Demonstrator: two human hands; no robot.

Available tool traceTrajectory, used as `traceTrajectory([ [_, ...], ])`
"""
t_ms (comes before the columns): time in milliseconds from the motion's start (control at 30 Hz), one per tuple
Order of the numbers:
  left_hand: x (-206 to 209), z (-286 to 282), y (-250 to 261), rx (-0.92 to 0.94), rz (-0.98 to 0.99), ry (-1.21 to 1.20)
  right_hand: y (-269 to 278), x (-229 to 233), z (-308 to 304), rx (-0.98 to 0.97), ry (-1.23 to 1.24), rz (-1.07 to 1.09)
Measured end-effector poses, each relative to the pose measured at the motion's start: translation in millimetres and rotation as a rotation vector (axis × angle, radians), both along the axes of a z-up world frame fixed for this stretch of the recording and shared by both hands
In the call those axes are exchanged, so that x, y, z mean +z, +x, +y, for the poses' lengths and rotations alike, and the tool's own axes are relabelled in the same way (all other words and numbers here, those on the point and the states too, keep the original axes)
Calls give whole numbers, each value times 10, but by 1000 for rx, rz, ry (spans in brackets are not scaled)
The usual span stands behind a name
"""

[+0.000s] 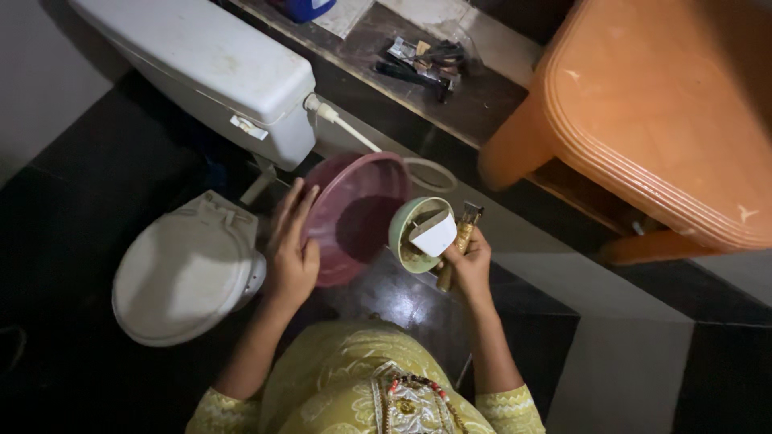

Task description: The person empties a small bowl and bucket of various items, placing a razor, soap, and containers onto a bathroom shelf.

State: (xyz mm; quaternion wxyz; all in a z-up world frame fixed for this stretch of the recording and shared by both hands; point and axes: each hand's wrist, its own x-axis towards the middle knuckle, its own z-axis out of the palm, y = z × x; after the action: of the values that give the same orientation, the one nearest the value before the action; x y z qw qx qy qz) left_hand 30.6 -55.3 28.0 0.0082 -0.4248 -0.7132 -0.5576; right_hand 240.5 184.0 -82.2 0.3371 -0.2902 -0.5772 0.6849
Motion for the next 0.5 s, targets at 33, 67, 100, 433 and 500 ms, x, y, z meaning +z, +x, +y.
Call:
traceTrajectory([
  [33, -3, -33, -20, 46, 103, -32, -17, 6, -3, -1, 1, 0],
  [67, -9, -60, -46, 93, 206, -63, -41, 10, -15, -3, 13, -9],
  [100, -16, -84, -97, 93, 207, -65, -74, 11, -44, -4, 21, -18],
  [433, -101, -226, -402, 75, -55, 16, -253, 177, -308, 0, -38, -40],
  [500, -117, -215, -457, 4, -324, 110, -261, 139, -287, -28, -52, -9],
])
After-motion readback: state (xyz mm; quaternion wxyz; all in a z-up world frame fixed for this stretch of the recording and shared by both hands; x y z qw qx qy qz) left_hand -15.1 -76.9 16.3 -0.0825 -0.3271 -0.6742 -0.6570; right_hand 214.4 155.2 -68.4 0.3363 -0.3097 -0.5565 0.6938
